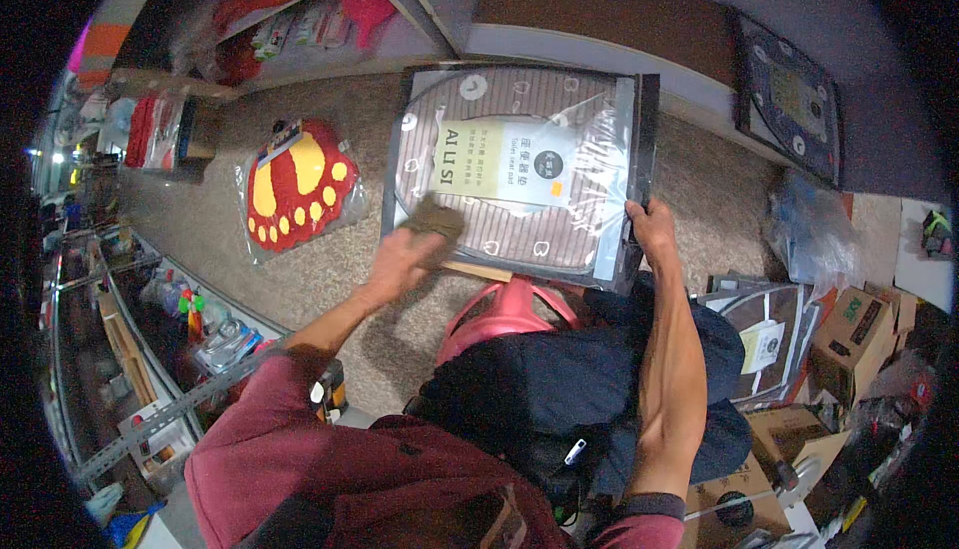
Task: The person wipes down several plastic-wrapped packages one at a time using a brown cloth. The person picks up each package from the floor, wipes it, and then stacks it with others while seated in a storage area.
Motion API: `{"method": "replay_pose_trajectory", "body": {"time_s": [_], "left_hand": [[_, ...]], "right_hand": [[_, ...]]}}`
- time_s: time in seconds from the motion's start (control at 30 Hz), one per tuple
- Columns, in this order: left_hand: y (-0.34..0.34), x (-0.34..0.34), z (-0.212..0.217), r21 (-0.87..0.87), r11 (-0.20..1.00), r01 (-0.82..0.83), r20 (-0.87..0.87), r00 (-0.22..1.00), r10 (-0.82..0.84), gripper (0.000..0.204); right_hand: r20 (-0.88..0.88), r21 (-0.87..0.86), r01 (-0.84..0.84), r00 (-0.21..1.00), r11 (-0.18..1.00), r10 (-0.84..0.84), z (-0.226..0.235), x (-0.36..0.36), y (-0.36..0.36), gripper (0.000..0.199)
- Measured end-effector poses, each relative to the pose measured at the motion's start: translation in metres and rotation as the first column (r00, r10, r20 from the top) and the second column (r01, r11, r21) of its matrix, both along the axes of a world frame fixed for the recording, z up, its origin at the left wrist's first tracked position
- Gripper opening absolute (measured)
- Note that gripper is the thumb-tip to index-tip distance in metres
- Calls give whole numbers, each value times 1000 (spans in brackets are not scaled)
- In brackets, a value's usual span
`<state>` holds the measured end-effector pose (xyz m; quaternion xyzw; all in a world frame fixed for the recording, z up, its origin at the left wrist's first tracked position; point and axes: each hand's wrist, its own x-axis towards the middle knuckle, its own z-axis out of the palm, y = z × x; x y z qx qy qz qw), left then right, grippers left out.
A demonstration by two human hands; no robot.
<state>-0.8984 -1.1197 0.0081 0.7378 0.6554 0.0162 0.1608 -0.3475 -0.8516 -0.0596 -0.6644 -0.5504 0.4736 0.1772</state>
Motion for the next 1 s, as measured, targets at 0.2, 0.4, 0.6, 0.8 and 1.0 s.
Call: {"method": "replay_pose_trajectory", "body": {"time_s": [0.2,0.4,0.6,0.8,1.0], "left_hand": [[-71,-177,4,231,804,-547,-53,818,572,77],[29,31,39,152,901,-407,286,890,354,74],[-14,117,15,43,985,166,74,983,-169,79],[-2,26,15,89,960,-266,266,935,234,66],[33,9,0,58,786,-616,526,688,500,67]], "right_hand": [[52,79,27,998,996,-31,38,-33,-21,39],[-145,-87,31,989,996,-43,39,7,-24,36],[-39,12,-10,999,1000,11,12,46,-15,43],[-52,104,84,996,991,-79,38,68,-2,43],[44,-52,7,999,999,-5,81,80,-6,42]]}}
